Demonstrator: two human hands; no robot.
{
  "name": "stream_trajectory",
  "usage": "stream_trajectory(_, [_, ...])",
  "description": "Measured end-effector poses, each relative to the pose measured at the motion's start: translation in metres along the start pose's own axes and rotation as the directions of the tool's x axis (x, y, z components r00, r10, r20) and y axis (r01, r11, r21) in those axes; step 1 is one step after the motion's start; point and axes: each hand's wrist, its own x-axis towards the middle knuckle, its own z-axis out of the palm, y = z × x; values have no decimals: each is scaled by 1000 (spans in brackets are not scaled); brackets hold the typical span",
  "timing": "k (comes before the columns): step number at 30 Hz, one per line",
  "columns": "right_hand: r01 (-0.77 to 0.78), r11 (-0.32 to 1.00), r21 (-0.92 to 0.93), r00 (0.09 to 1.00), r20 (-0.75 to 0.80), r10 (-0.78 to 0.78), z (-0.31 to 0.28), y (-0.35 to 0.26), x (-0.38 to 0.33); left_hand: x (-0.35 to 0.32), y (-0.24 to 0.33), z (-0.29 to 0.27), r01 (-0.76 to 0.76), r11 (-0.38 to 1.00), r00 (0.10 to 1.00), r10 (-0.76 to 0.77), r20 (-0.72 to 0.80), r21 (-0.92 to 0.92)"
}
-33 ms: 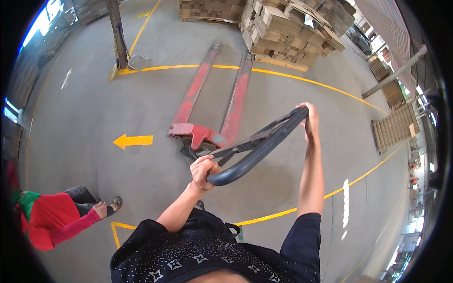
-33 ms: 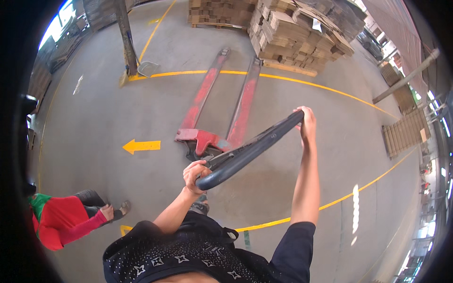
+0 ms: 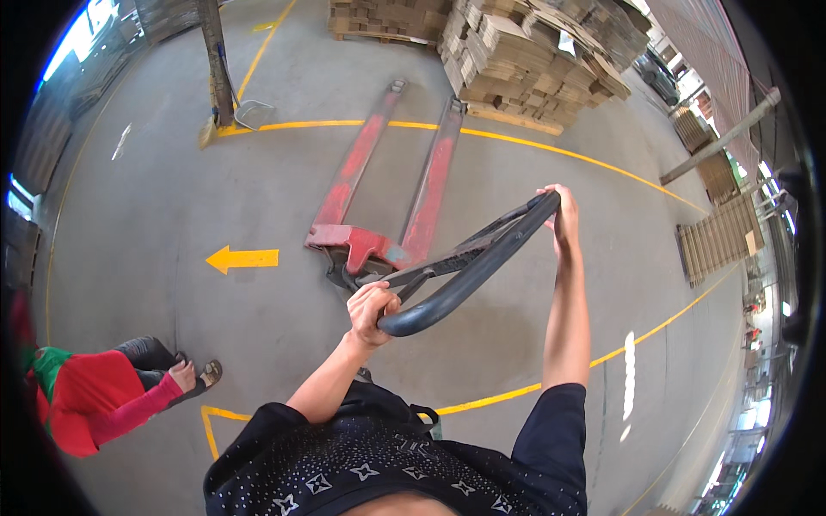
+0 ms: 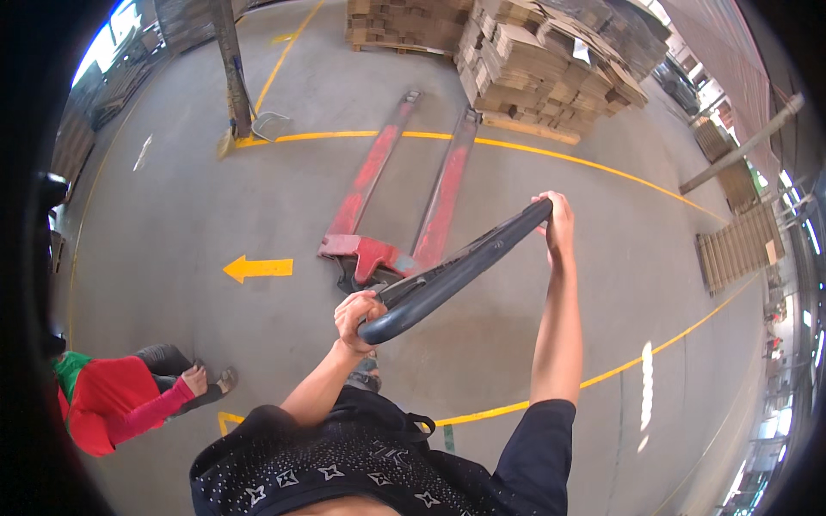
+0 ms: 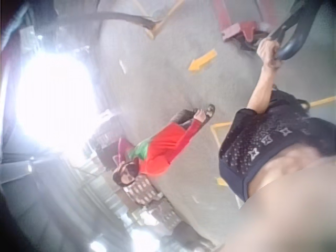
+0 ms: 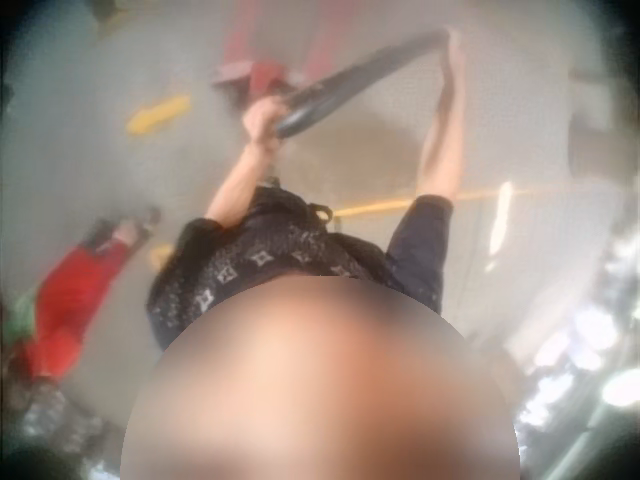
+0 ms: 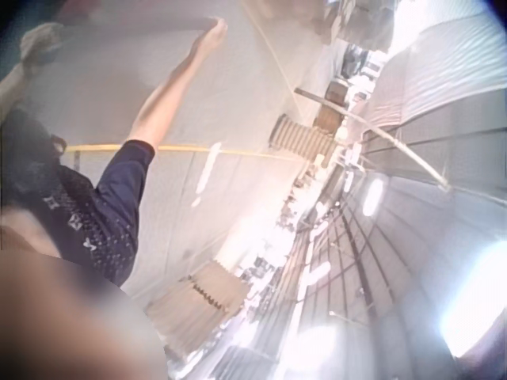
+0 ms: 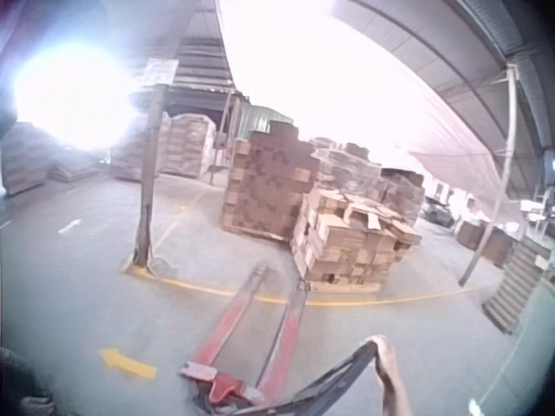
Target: The person operates a manual pallet jack to lift and move a large stack of cardboard sheets within a warehouse. They insert the forks under the load, pump the handle to raise the pallet, and pull the load backward along the aisle while another worker observes.
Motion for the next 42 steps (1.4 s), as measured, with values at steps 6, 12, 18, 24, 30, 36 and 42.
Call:
stream_trajectory(6, [-64,990,127,995,84,54,147,-29,126,55,-110,-25,40,990,999,-39,-7,138])
stream_trajectory(12, [218,902,372,957,101,-273,306,-19,179,88,-228,-113,384,907,868,-291,-403,171])
stream_trajectory(18, [394,687,611,754,213,-621,431,-28,182,183,-341,-216,656,745,615,-435,-657,120])
stream_trajectory(24, [343,737,582,778,263,-570,529,-55,279,252,-443,-236,754,644,572,-547,-612,129])
stream_trajectory(30, [291,733,615,865,158,-476,648,-67,415,319,-590,-248,695,689,696,-574,-432,204])
stream_trajectory(36, [423,726,542,832,86,-548,793,-95,428,416,-762,-353,797,601,514,-614,-599,67])
stream_trajectory(42, [627,670,397,748,-68,-660,927,-132,458,509,-927,-440,922,372,372,-770,-519,108])
